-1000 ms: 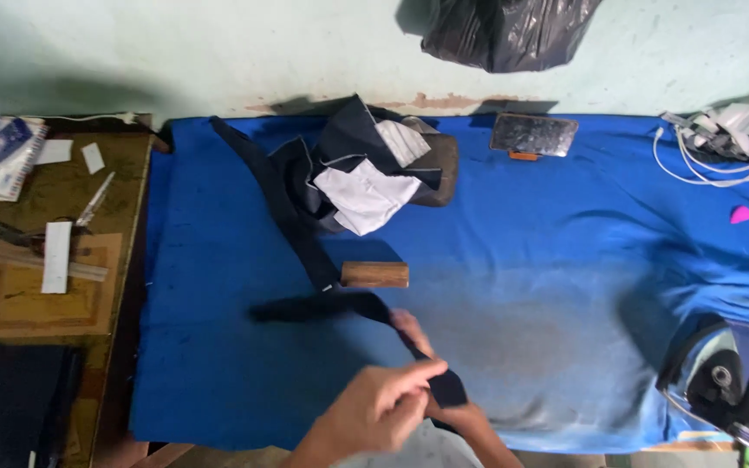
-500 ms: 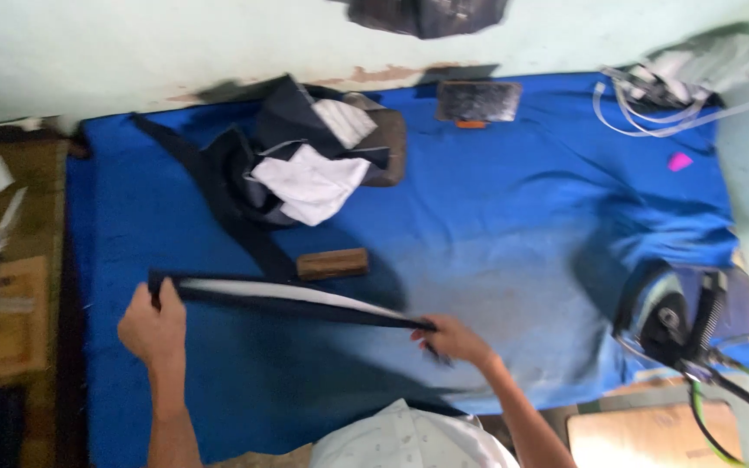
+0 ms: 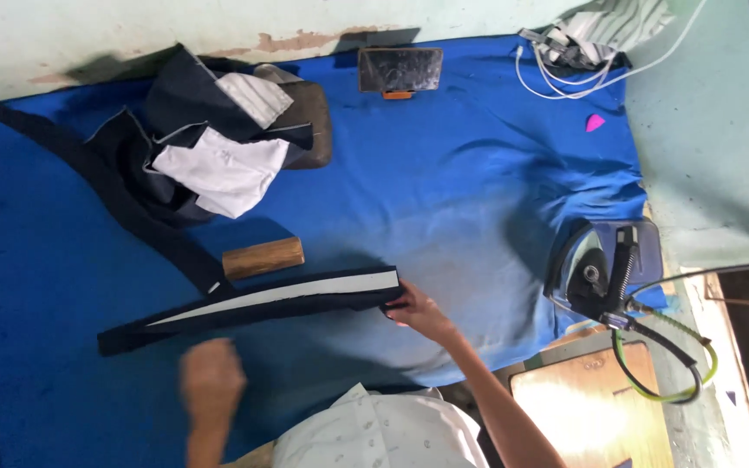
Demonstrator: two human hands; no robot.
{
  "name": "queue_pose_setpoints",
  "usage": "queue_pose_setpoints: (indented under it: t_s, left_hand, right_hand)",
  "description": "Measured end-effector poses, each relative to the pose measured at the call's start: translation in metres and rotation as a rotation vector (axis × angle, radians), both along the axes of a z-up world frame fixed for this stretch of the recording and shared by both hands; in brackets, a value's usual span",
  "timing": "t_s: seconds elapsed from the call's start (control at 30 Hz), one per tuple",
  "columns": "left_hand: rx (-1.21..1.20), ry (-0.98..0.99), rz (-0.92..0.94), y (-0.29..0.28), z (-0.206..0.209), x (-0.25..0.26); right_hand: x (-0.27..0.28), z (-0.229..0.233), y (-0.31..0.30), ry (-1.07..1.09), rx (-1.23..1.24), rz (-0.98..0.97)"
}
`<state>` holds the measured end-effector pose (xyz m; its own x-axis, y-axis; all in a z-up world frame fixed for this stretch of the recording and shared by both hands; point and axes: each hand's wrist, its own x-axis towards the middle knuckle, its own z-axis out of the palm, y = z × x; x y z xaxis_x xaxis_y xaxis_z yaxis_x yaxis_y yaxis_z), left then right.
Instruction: The person irons a long black fabric strip on a blue-covered table using a steam iron and a wooden pressing block. They repeatedly reposition the strip, press it with the block, and steam it along its length.
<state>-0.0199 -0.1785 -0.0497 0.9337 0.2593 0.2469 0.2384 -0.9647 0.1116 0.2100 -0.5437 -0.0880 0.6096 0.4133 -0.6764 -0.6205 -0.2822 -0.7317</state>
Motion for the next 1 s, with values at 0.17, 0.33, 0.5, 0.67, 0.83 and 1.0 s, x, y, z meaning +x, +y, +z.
queue_pose_setpoints:
  t_s: [0.17,0.33,0.5,0.67,0.83,1.0]
  left_hand:
    - [-0.112,0.011,0.058,-0.028,-0.013,0.020]
    - [-0.013,-0.186,0.246,0.056,-0.047,0.013]
    - [0.016,-0.158,0.328,0.088,-0.044,0.002]
    - [0.007,-0.098,0.360,0.057,-0.015,0.008]
    - [0.194,-0.135,0.332,0.056,-0.034,0.003]
    - [0.409,-0.019,-0.022,-0.043,0.042,0.046]
  right_hand:
    - [0.001,0.042,0.038,-0.490,-0.348,0.186]
    - [-0.001,0.052,0.031,-0.830,-0.405,0.389]
    - [0.005,0.027,0.020,-0.779,-0.302,0.336]
    - [0.000,0.029,-0.003,-0.238,-0.453,0.221]
    - [-0.012,0.055,-0.027,0.017,-0.247,0.008]
    - [-0.012,0.044,-0.059,0.057,0.097,0.381]
